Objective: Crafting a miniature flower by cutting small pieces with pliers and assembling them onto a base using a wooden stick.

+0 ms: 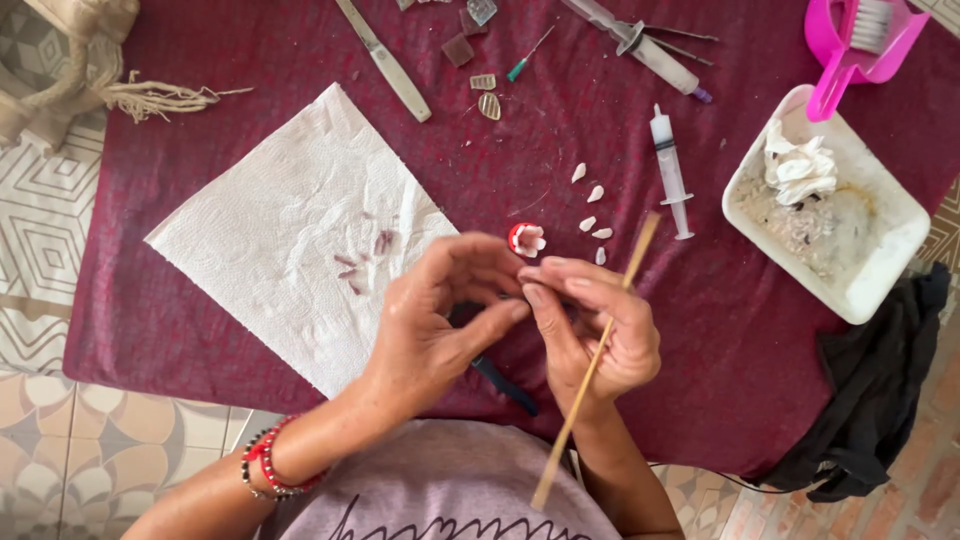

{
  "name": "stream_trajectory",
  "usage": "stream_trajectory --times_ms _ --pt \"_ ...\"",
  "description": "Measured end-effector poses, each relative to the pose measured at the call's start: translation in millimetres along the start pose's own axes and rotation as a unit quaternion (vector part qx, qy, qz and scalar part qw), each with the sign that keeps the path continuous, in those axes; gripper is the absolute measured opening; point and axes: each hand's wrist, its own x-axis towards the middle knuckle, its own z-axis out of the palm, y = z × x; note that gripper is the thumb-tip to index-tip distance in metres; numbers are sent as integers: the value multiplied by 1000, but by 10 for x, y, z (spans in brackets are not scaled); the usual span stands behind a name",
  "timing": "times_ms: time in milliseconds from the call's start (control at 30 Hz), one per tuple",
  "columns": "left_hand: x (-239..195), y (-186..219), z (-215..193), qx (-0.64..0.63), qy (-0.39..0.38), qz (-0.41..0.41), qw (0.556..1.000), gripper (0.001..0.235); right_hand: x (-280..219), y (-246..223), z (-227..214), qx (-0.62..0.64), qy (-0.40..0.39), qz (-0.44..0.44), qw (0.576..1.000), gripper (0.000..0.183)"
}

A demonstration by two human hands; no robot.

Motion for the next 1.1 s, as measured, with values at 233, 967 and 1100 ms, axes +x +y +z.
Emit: stream_trajectory --times_ms 233,967,1100 --pt "-62 -88 101 -147 30 -62 987 29 0 77 -48 -98 7 -100 990 42" --pt "124 -188 34 124 70 81 987 11 121 194 -110 -60 -36 -198 978 17" --pt "121 -208 51 175 64 116 976 13 173 216 -112 -49 -42 -174 983 19"
